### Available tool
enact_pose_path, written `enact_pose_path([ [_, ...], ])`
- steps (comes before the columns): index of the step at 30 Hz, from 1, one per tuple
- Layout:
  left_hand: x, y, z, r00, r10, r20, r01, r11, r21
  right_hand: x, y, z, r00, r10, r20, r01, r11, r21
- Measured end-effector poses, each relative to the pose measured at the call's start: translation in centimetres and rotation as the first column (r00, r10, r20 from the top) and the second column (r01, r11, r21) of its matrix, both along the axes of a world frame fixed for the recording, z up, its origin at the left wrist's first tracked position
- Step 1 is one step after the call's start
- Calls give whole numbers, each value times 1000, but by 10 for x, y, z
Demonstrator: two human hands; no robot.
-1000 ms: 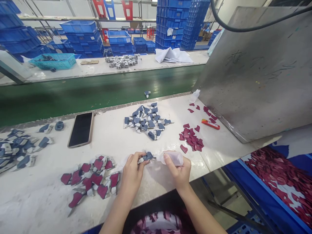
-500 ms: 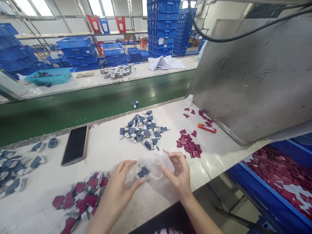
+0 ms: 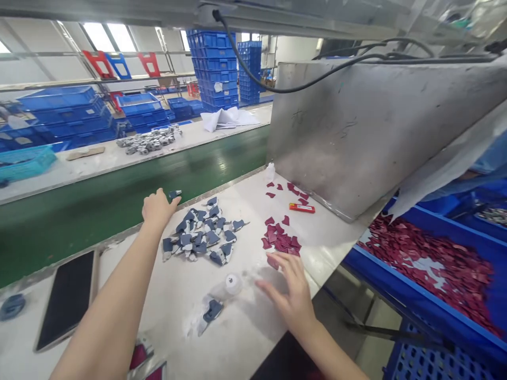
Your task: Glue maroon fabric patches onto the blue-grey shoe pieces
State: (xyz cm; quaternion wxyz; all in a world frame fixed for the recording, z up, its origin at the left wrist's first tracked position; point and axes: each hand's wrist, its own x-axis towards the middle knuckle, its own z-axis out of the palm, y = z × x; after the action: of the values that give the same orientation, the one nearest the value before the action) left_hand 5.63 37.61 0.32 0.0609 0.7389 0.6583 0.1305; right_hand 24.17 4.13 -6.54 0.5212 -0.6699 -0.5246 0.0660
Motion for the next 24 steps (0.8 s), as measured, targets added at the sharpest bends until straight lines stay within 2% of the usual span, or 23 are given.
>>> enact_pose_path([
  [2, 6, 14, -7, 1000, -26, -16, 26, 1000, -11, 18, -3, -2, 978, -182, 103, 189, 980, -61],
  [4, 8, 18, -12, 998, -53, -21, 52, 998, -24, 28, -3, -5, 955, -235, 181, 259, 957, -128],
  [8, 7, 8, -8, 997, -77, -9, 76, 997, -11, 27, -2, -10, 957, -183, 224, 234, 946, -226],
  [11, 6, -16, 4, 988, -155, 25, 155, 988, 3, 21, -1, -11, 973, -135, 185, 186, 936, -298],
  [14, 0, -62, 16, 969, -239, 55, 238, 971, 24, 22, 1, -9, 984, -89, 156, 137, 934, -329],
  [18, -24, -158, 20, 966, -252, 60, 245, 963, 114, 29, 3, -9, 977, -111, 182, 162, 939, -302],
  [19, -32, -185, 17, 964, -250, 88, 240, 965, 110, 30, 4, -10, 973, -118, 200, 175, 940, -294],
  [21, -47, -234, 5, 971, -205, 122, 205, 979, 16, 32, 7, -12, 965, -120, 234, 186, 940, -285],
  [24, -56, -285, -23, 973, -166, 159, 182, 979, -90, 33, 11, -12, 968, -100, 230, 171, 933, -315],
])
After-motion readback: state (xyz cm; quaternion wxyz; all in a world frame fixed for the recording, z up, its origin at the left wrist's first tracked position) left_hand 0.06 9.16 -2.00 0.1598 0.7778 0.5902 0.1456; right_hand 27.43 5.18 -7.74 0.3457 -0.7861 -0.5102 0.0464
